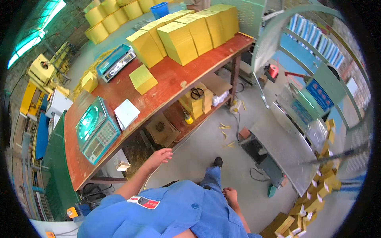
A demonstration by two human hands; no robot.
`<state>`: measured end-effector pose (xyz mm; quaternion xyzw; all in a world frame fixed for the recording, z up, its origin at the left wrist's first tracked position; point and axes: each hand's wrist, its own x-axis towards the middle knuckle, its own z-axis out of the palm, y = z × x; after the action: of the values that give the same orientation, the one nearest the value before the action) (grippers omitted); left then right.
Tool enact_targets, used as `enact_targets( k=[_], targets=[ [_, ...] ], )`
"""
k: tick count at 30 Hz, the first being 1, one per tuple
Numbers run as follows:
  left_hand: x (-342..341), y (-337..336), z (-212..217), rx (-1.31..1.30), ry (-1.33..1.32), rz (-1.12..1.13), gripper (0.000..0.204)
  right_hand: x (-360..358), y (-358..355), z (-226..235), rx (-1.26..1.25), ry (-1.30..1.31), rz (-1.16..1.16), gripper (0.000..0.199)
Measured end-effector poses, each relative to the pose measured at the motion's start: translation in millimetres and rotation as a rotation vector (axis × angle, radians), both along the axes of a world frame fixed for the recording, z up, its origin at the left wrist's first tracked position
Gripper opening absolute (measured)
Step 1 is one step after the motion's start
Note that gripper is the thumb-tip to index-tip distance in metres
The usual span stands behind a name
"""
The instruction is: The recorder is counting, stacking, and bundling stacks of yellow paper products using a binding machine.
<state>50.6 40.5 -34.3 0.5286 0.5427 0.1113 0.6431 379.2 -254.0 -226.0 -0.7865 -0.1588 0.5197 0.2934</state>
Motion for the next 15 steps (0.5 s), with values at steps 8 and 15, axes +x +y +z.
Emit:
enact_targets(
  k=[8,15],
  targets=[
    [44,97,68,0.242,-0.037,0.199,0.043,79,195,-16,0.063,0.105,0.271,0.024],
    [8,106,100,0.427,0.037,0.608,0.034,81,371,95,0.288,0.254,0.551,0.021]
  ],
)
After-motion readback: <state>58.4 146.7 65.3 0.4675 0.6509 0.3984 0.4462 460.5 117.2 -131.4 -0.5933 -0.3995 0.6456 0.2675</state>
